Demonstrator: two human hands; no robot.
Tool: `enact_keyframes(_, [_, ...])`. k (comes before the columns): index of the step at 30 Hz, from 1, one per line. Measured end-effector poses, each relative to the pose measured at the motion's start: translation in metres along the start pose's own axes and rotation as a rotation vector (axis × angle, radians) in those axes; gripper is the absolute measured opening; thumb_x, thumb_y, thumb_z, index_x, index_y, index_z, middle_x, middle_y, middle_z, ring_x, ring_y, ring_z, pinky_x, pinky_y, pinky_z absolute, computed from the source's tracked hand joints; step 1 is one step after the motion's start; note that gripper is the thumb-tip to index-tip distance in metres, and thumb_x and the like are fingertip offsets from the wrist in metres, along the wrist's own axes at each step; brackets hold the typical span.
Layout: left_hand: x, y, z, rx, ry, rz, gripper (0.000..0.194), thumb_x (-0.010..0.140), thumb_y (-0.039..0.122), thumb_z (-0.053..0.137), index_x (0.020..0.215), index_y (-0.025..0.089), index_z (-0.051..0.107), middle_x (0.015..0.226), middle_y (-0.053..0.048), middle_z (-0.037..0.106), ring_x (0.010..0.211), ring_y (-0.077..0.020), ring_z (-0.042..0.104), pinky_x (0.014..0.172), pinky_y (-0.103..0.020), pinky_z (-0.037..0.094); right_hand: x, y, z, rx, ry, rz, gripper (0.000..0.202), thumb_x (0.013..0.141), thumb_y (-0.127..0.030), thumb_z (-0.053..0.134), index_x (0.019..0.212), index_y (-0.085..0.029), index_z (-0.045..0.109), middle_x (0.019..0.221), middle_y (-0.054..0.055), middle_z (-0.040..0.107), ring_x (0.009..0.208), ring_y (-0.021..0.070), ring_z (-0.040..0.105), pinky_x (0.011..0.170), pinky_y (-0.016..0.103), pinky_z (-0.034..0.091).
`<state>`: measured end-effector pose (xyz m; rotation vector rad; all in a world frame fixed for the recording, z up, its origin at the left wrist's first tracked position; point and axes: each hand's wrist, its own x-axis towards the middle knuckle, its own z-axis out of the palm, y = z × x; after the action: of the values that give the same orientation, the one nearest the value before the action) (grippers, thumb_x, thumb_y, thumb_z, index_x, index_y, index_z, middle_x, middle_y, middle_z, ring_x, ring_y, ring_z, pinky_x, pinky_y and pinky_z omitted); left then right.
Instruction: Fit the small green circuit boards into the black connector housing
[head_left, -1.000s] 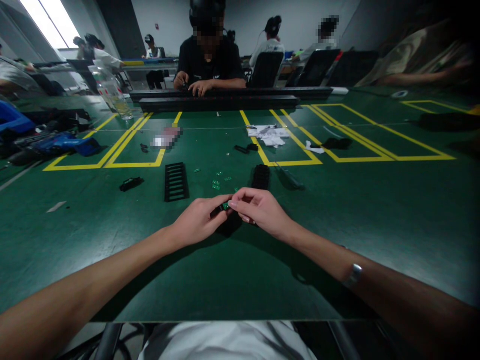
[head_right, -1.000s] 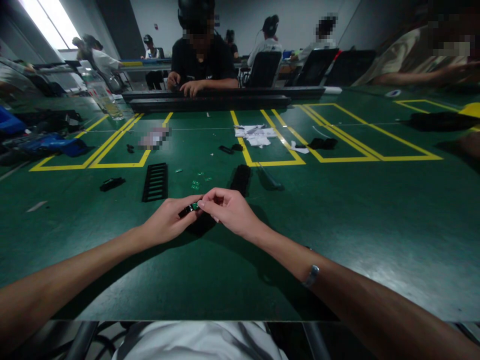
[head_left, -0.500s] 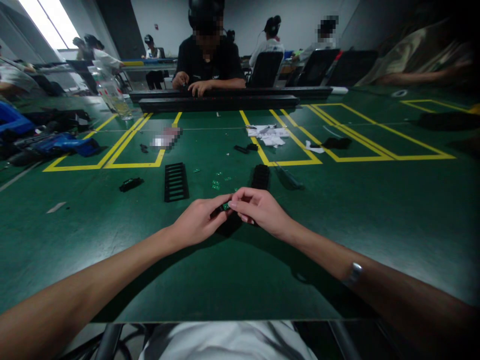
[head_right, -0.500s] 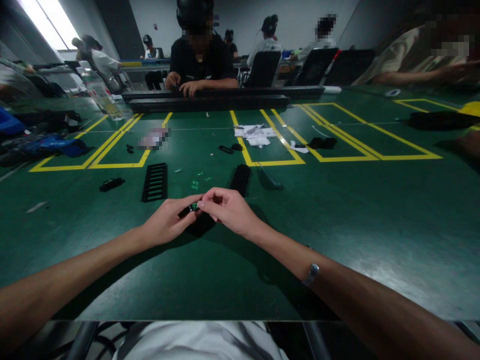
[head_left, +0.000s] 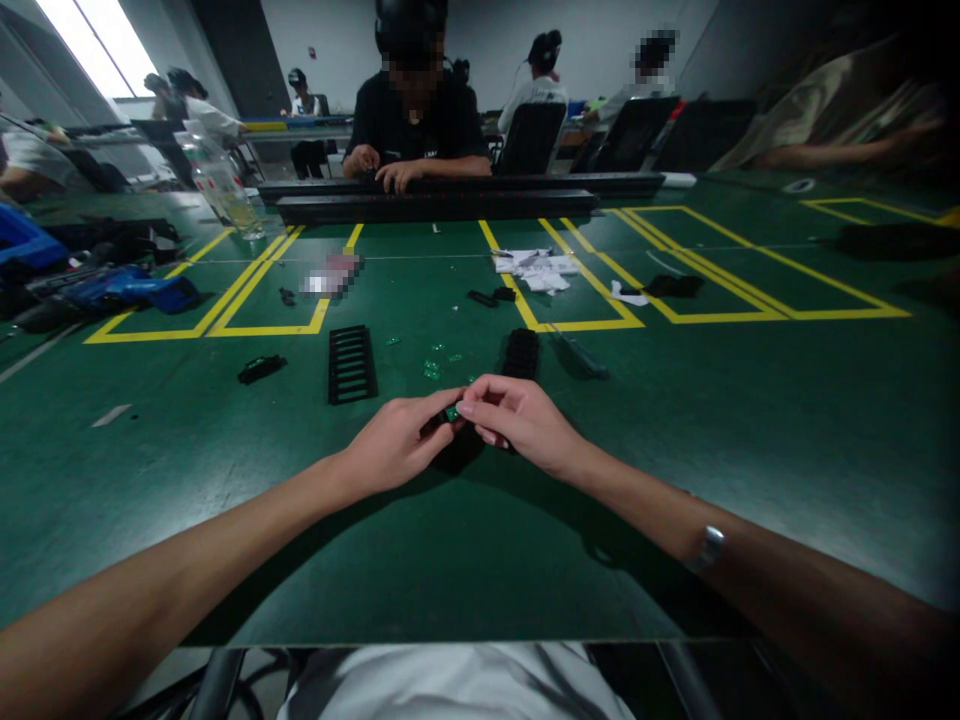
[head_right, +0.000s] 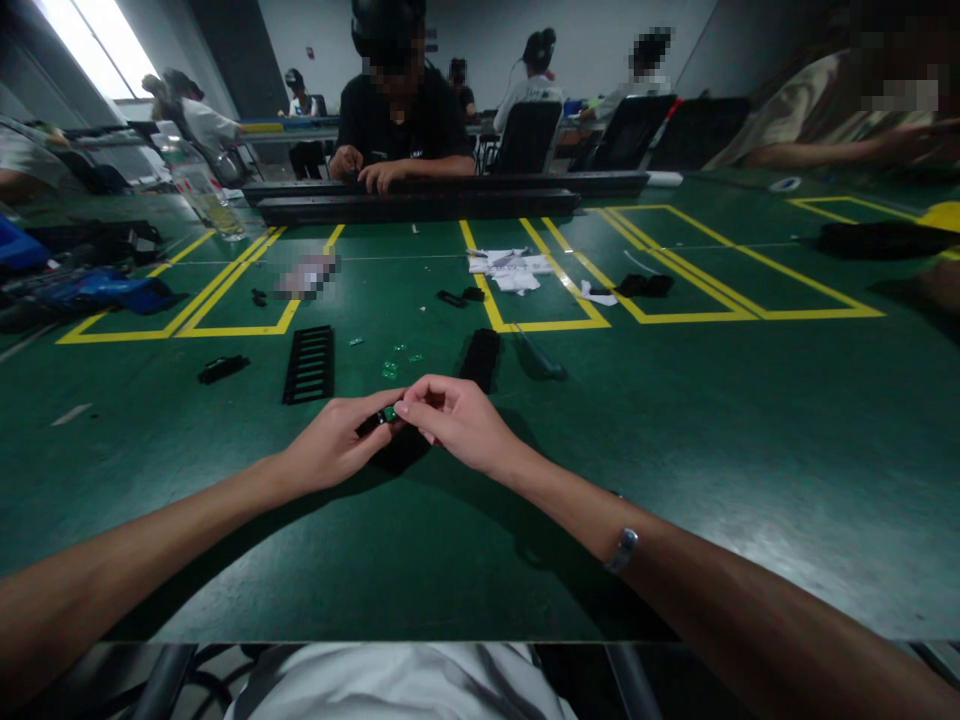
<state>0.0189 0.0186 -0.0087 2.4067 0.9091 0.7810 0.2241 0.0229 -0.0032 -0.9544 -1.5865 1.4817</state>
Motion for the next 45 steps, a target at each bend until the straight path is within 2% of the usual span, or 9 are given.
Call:
enact_keyframes(15, [-0.0001, -0.0012, 0.0011, -0.005, -0.007, -0.007, 0.041, 0.098, 0.022, 0.049, 0.139, 0.016, 0.053, 0.109, -0.008, 0.074, 0.085, -0.0174, 0.07, 0.075, -0.027, 0.052, 0.001, 0.0001, 0.0001, -0.03, 0.007, 0.022, 0.03, 0.086, -0.045, 0.072, 0.083, -0.016, 0.061, 0.056, -0.005, 0.05, 0.049, 0.0088, 0.044, 0.046, 0.022, 0.03])
enact_keyframes(27, [0.0003, -0.0004, 0.0008, -0.016, 0.007, -0.012, 0.04, 0.099, 0.023, 0.048, 0.138, 0.016, 0.055, 0.098, -0.005, 0.074, 0.077, -0.0149, 0.068, 0.072, -0.024, 0.05, 0.0002, -0.0001, -0.0009, -0.038, 0.015, 0.016, 0.027, 0.087, -0.041, 0.071, 0.084, -0.016, 0.061, 0.056, -0.005, 0.051, 0.05, 0.0086, 0.045, 0.047, 0.022, 0.031])
enact_keyframes(33, [0.001, 0.0012, 0.0002, -0.018, 0.007, -0.011, 0.04, 0.101, 0.025, 0.047, 0.139, 0.017, 0.054, 0.097, -0.005, 0.074, 0.075, -0.0136, 0.067, 0.07, -0.023, 0.048, 0.0004, -0.0008, 0.0005, -0.026, 0.024, 0.011, 0.031, 0.084, -0.043, 0.074, 0.084, -0.016, 0.06, 0.062, -0.003, 0.055, 0.051, 0.008, 0.046, 0.046, 0.022, 0.032])
enact_keyframes(45, [0.0003, -0.0003, 0.0019, -0.015, 0.004, -0.021, 0.039, 0.101, 0.028, 0.048, 0.138, 0.017, 0.055, 0.09, -0.004, 0.074, 0.068, -0.012, 0.064, 0.065, -0.021, 0.045, 0.0019, 0.0028, -0.0011, -0.039, 0.014, 0.013, 0.032, 0.085, -0.044, 0.074, 0.086, -0.016, 0.06, 0.061, -0.004, 0.054, 0.05, 0.0073, 0.046, 0.045, 0.021, 0.031])
